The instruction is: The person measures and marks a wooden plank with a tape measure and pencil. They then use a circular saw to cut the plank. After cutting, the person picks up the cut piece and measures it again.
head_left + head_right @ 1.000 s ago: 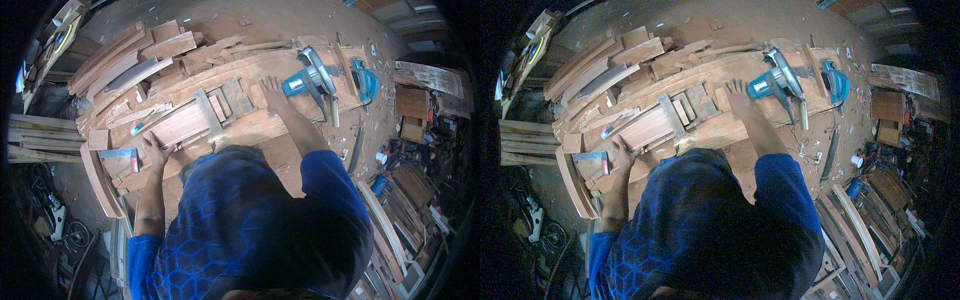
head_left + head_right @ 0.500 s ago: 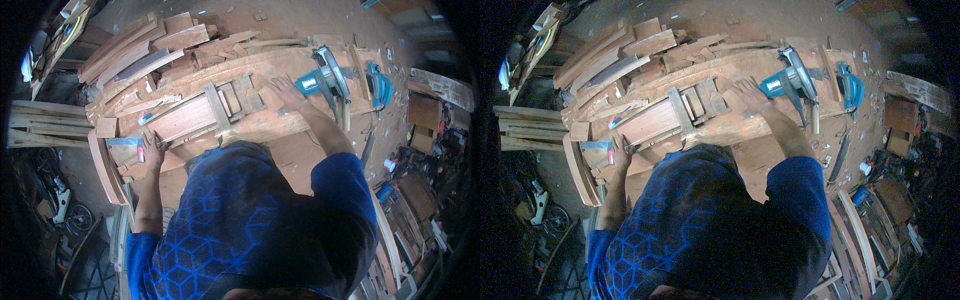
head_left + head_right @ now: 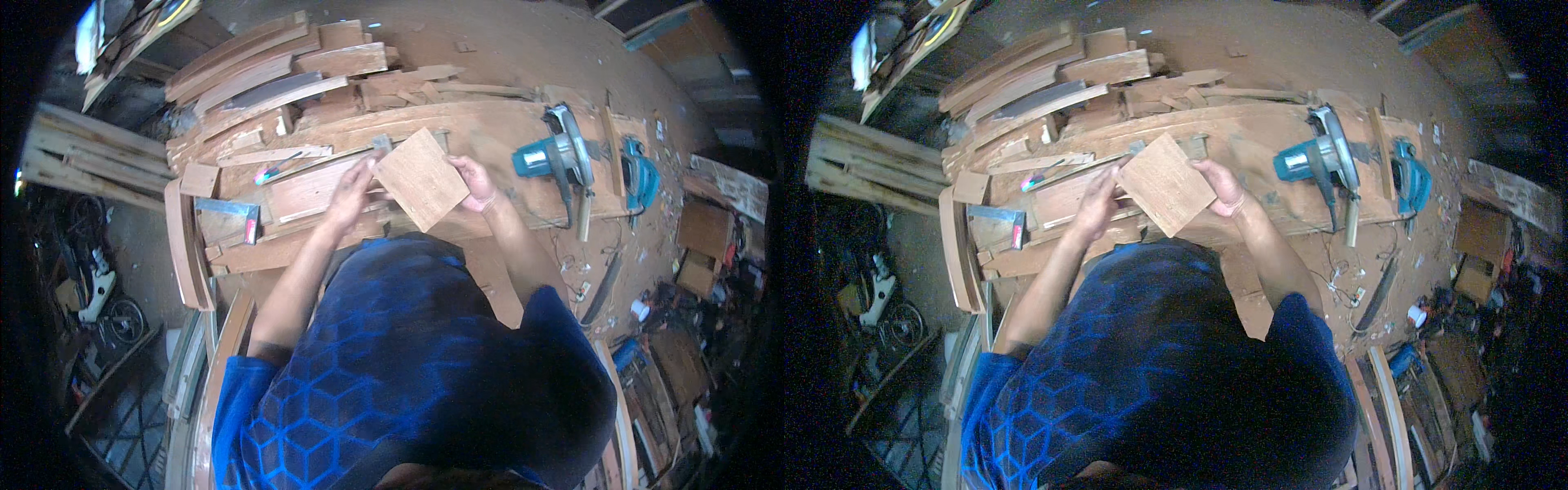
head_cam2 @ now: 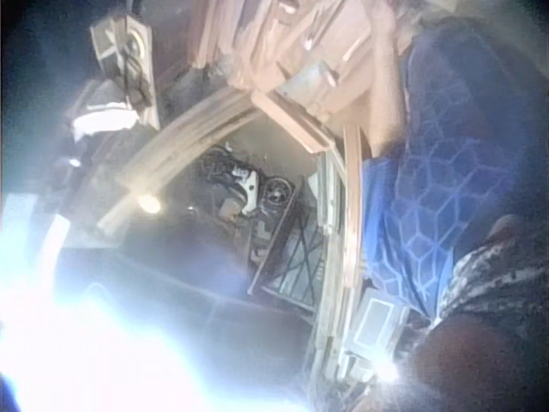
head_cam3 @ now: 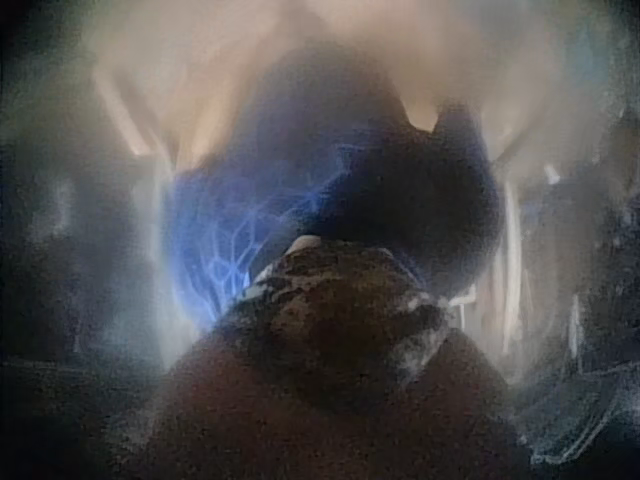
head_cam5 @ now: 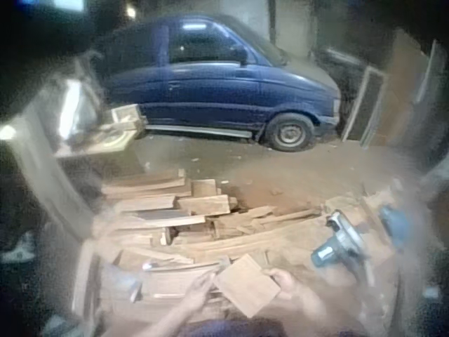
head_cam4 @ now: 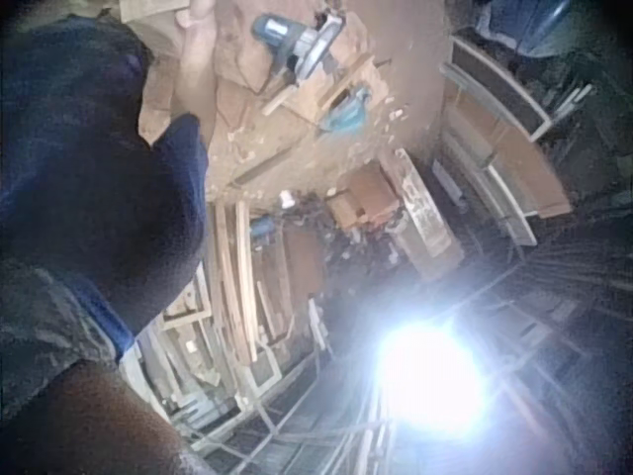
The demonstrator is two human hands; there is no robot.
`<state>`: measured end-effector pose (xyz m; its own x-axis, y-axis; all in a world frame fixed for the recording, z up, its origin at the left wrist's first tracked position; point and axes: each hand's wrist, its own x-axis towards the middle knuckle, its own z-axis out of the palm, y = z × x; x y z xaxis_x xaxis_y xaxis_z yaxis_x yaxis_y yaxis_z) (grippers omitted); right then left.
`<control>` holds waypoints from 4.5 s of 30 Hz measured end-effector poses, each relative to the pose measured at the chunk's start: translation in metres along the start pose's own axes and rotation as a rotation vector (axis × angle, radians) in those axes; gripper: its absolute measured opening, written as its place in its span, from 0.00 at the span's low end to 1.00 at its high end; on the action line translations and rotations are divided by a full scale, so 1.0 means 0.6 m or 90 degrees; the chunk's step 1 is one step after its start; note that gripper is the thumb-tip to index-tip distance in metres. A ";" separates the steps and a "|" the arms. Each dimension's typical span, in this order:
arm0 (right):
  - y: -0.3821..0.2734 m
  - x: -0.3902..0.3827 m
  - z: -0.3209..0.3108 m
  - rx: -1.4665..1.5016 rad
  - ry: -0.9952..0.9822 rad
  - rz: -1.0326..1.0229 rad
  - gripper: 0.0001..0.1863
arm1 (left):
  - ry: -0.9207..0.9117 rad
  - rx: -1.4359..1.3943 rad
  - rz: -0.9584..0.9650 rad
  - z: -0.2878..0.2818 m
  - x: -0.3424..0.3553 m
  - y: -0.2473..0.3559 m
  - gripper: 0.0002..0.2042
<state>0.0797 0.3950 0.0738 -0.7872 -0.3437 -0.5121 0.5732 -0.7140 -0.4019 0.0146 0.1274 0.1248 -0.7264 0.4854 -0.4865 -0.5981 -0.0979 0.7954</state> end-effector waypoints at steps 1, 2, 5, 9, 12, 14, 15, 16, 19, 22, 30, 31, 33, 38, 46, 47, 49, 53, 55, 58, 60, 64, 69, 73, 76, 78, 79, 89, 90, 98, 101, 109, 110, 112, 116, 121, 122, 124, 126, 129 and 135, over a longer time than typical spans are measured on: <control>0.011 0.010 0.023 -0.031 0.039 -0.006 0.32 | 0.015 -0.034 -0.013 0.000 0.001 -0.001 0.27; 0.018 0.017 0.041 -0.015 0.029 -0.020 0.29 | 0.027 -0.069 -0.027 -0.007 0.003 -0.006 0.26; 0.062 0.057 0.021 -0.392 0.197 -0.147 0.25 | 0.082 -0.090 -0.072 -0.067 0.001 -0.050 0.24; 0.088 0.111 0.019 -0.652 0.249 -0.088 0.18 | 0.137 0.123 -0.140 -0.220 0.004 -0.123 0.22; 0.115 0.160 0.047 -0.771 0.192 -0.089 0.19 | 0.309 0.442 0.218 -0.414 0.029 -0.171 0.18; 0.112 0.169 0.058 -0.882 0.207 -0.177 0.19 | 0.530 0.648 0.231 -0.480 0.057 -0.153 0.21; 0.117 0.187 0.088 -0.940 0.181 -0.261 0.19 | 0.590 0.716 0.164 -0.589 0.039 -0.163 0.23; 0.104 0.188 0.079 -1.022 0.213 -0.339 0.20 | 0.614 0.788 0.257 -0.612 0.064 -0.173 0.25; 0.095 0.200 0.080 -0.882 0.225 -0.418 0.20 | 0.644 0.762 -0.162 -0.792 0.047 -0.156 0.33; 0.049 0.106 0.037 -0.867 0.402 -0.220 0.19 | 0.396 0.802 -0.266 -0.713 0.181 -0.177 0.35; 0.115 0.055 -0.023 -0.773 0.411 -0.250 0.16 | 0.313 0.515 -0.104 -0.796 0.226 -0.112 0.15; 0.120 0.049 -0.003 -0.774 0.422 -0.245 0.15 | 0.333 0.394 -0.130 -0.769 0.221 -0.104 0.14; 0.132 0.062 0.023 -0.781 0.408 -0.250 0.16 | 0.441 0.359 -0.084 -0.713 0.202 -0.063 0.16; 0.139 0.124 0.216 -1.006 0.170 -0.346 0.25 | 0.450 0.244 0.044 -0.533 0.076 0.000 0.36; 0.160 0.141 0.293 -1.090 -0.068 -0.355 0.35 | 0.080 -0.406 -0.073 -0.170 -0.072 -0.070 0.19; 0.163 0.135 0.270 -1.066 -0.085 -0.314 0.35 | 0.057 -0.459 -0.110 -0.157 -0.083 -0.075 0.18; 0.175 0.117 0.242 -1.040 -0.071 -0.351 0.32 | 0.037 -0.454 -0.154 -0.143 -0.099 -0.092 0.17; 0.182 0.076 0.213 -0.954 0.040 -0.228 0.33 | 0.039 -0.278 -0.181 -0.127 -0.097 -0.133 0.15; 0.181 0.064 0.201 -0.932 0.070 -0.191 0.35 | 0.048 -0.203 -0.195 -0.137 -0.089 -0.136 0.13; 0.158 0.044 0.171 -0.986 0.074 -0.080 0.29 | 0.200 0.015 -0.094 -0.218 -0.038 -0.182 0.14; 0.139 0.027 0.150 -0.993 0.091 -0.021 0.22 | 0.325 0.026 0.000 -0.265 0.006 -0.200 0.13; 0.130 0.011 0.065 -1.062 0.133 -0.138 0.22 | 0.323 0.116 -0.040 -0.288 0.051 -0.201 0.14; 0.124 0.013 0.040 -1.116 0.156 -0.138 0.22 | 0.367 0.193 0.046 -0.270 0.067 -0.237 0.15; 0.143 0.025 0.027 -1.107 0.161 -0.160 0.23 | 0.404 0.257 0.034 -0.266 0.051 -0.232 0.16; 0.149 0.024 0.028 -1.129 0.181 -0.193 0.23 | 0.366 0.205 0.048 -0.276 0.049 -0.242 0.16; 0.149 0.016 0.027 -1.114 0.178 -0.183 0.23 | 0.331 0.197 0.071 -0.268 0.045 -0.239 0.17; 0.145 0.014 0.030 -1.108 0.176 -0.182 0.23 | 0.331 0.215 0.061 -0.268 0.044 -0.236 0.17; 0.146 0.010 0.038 -1.106 0.194 -0.190 0.22 | 0.320 0.197 0.036 -0.266 0.047 -0.241 0.17; 0.148 0.010 0.027 -1.114 0.187 -0.202 0.22 | 0.317 0.195 0.038 -0.265 0.049 -0.243 0.17; 0.153 0.016 0.039 -1.047 0.168 -0.228 0.21 | 0.237 0.272 0.014 -0.278 0.024 -0.253 0.25; 0.184 0.035 0.008 -1.054 0.158 -0.223 0.18 | 0.322 0.272 0.092 -0.318 0.010 -0.303 0.22; 0.185 0.088 0.107 -1.010 0.153 -0.249 0.18 | 0.609 0.380 0.240 -0.496 -0.032 -0.175 0.14; 0.181 0.083 0.117 -1.022 0.171 -0.261 0.17 | 0.619 0.392 0.154 -0.548 -0.027 -0.150 0.16; 0.185 0.084 0.137 -1.024 0.208 -0.271 0.16 | 0.727 0.369 0.106 -0.689 -0.009 -0.121 0.20; 0.228 0.080 0.170 -0.921 0.314 -0.201 0.17 | 1.010 0.446 0.123 -1.010 -0.006 -0.073 0.34; 0.295 0.053 0.236 -0.910 0.428 -0.155 0.18 | 0.909 0.288 -0.281 -1.079 0.060 0.005 0.35; 0.308 0.060 0.242 -0.919 0.402 -0.176 0.18 | 0.925 0.201 -0.290 -1.073 0.066 -0.004 0.35; 0.313 0.082 0.274 -0.967 0.357 -0.157 0.18 | 0.911 0.183 -0.180 -1.035 0.068 -0.002 0.35; 0.306 0.108 0.323 -0.992 0.307 -0.131 0.18 | 0.875 0.218 -0.043 -0.992 0.055 0.021 0.35; 0.294 0.165 0.374 -0.955 0.193 -0.195 0.18 | 0.812 0.203 0.273 -0.927 0.015 0.043 0.32; 0.207 0.180 0.437 -0.843 0.094 -0.268 0.19 | 0.527 -0.056 0.409 -0.516 -0.153 0.205 0.33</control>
<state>0.0058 0.1093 0.1676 -0.9684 -0.1239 -0.2163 0.1546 0.3822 -0.9111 -0.0971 -0.1984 0.1551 -0.9007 -0.4216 -0.1047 -0.0172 -0.2062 0.9784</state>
